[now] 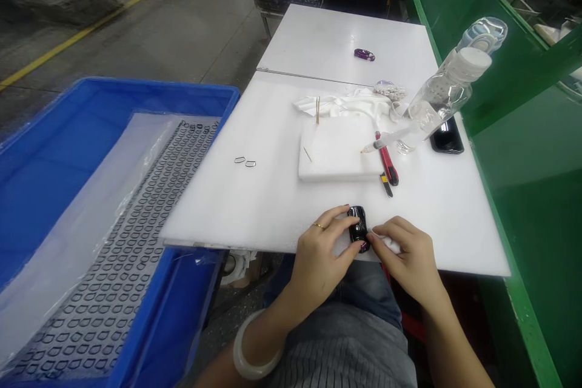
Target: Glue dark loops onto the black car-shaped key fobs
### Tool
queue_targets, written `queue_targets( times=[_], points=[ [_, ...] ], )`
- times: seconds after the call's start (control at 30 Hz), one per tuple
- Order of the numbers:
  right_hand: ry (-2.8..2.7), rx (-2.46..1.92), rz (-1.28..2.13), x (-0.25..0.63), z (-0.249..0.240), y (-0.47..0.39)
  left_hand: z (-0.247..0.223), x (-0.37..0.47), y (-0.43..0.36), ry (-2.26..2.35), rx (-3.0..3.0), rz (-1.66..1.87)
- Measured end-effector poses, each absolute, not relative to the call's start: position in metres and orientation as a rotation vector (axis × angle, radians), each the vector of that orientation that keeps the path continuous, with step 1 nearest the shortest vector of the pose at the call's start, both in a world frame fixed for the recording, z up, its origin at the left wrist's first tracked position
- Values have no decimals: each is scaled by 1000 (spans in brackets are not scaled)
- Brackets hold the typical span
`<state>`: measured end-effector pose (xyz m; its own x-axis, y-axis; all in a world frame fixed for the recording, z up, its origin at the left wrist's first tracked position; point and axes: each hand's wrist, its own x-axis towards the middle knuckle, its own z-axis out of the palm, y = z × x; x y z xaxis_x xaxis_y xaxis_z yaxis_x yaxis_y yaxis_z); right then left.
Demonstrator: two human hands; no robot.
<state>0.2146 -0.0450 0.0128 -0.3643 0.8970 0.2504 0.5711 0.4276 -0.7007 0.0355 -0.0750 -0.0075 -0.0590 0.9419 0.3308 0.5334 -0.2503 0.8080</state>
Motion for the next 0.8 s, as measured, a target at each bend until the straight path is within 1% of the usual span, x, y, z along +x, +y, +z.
queue_targets(
  times=[0.43, 0.8],
  points=[
    [-2038, -1271, 626, 211, 12, -45, -5, 35, -74, 1556, 1736, 1210],
    [-2048, -1310, 726, 211, 16, -44, -7, 36, -75, 1546, 1751, 1206]
  ],
)
